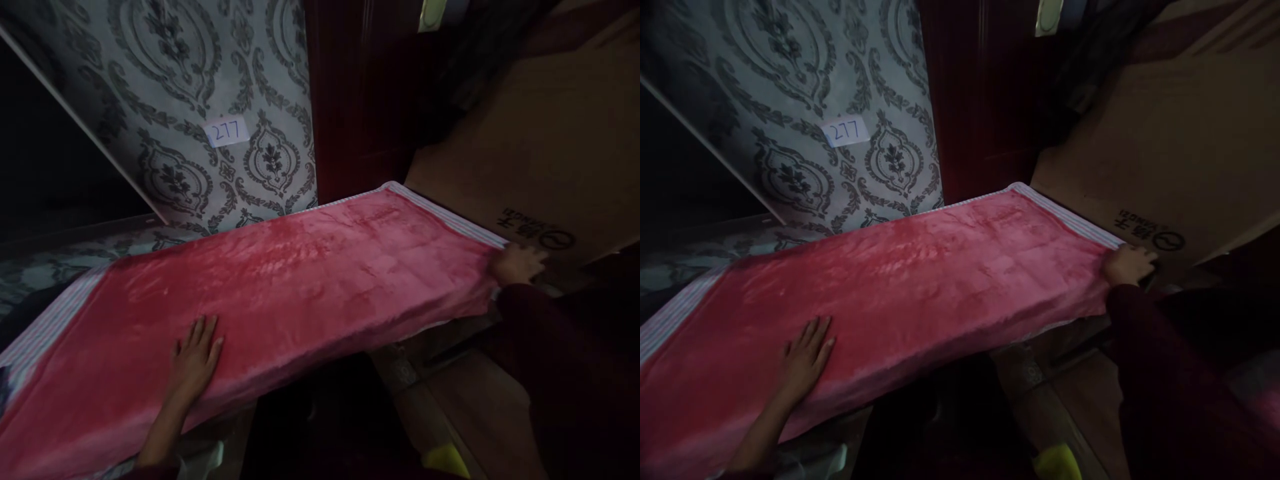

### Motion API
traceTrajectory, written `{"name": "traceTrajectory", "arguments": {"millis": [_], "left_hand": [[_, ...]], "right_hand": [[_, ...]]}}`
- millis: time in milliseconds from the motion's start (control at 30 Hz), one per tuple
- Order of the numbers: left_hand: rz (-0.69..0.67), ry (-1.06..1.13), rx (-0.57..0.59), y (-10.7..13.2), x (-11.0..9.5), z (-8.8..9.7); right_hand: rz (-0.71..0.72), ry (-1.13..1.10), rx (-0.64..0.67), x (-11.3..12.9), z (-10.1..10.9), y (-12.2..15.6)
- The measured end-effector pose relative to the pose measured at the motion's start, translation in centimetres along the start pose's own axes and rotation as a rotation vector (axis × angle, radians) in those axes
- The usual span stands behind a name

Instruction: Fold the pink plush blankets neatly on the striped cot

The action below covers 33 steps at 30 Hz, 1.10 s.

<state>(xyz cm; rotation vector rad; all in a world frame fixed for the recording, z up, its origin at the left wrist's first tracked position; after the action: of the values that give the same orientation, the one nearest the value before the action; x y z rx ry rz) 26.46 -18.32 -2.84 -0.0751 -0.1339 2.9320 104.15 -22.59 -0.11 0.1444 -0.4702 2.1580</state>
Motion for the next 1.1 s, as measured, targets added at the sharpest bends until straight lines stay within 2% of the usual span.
{"name": "traceTrajectory", "arguments": {"millis": [33, 100, 133, 200, 267, 400, 500, 567, 633, 767, 867, 1000, 1100], "left_hand": [[-0.001, 0.01, -0.004, -0.1, 0.1, 0.0], [-0.005, 0.028, -0.004, -0.2, 0.2, 0.0], [-0.011, 0.034, -0.001, -0.2, 0.2, 0.0], [-0.022, 0.035, 0.006, -0.3, 0.1, 0.2], [-0.033, 0.033, 0.018, -0.3, 0.1, 0.2], [-0.046, 0.039, 0.032, -0.4, 1.2, -0.4], [-0.025, 0.075, 0.027, -1.4, 2.1, -0.9], [-0.001, 0.093, 0.031, -2.8, 1.6, -1.0], [-0.026, 0.102, 0.041, -4.7, -0.3, -0.6], [-0.179, 0.098, 0.085, -9.7, -6.6, 0.8], [-0.229, 0.053, 0.083, -12.8, -10.5, 1.4], [-0.221, -0.045, 0.015, -14.5, -13.0, 0.8], [-0.21, -0.101, -0.006, -14.5, -13.4, 0.0]], "right_hand": [[0.001, -0.011, 0.019, 1.3, 0.1, 0.6], [0.18, -0.062, 0.067, 5.8, 0.1, 2.2], [0.218, -0.071, 0.068, 7.9, -0.1, 3.0], [0.385, -0.076, 0.128, 12.0, -1.4, 4.7], [0.441, -0.017, 0.204, 14.2, -3.4, 6.0], [0.413, 0.099, 0.293, 14.2, -6.3, 6.9], [0.408, 0.111, 0.287, 13.7, -6.7, 6.8], [0.417, 0.113, 0.278, 13.8, -6.6, 6.7], [0.415, 0.119, 0.271, 13.9, -6.5, 6.7], [0.401, 0.117, 0.29, 14.1, -6.6, 6.7], [0.401, 0.107, 0.326, 14.0, -6.4, 6.4], [0.406, 0.108, 0.424, 14.2, -6.1, 5.4], [0.417, 0.092, 0.395, 15.4, -5.8, 3.9]]}}
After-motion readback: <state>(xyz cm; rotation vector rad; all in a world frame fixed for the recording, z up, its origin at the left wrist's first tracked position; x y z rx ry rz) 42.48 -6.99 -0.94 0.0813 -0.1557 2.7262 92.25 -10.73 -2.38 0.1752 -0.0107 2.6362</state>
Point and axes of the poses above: each hand's wrist, its own y-axis away from the middle knuckle, its own z-axis out of the back of the hand, x = y × z, the point moved 6 cm from there along -y, towards the middle knuckle, and after that the axes turned 11 degrees about -z, right-handed, at the moved point
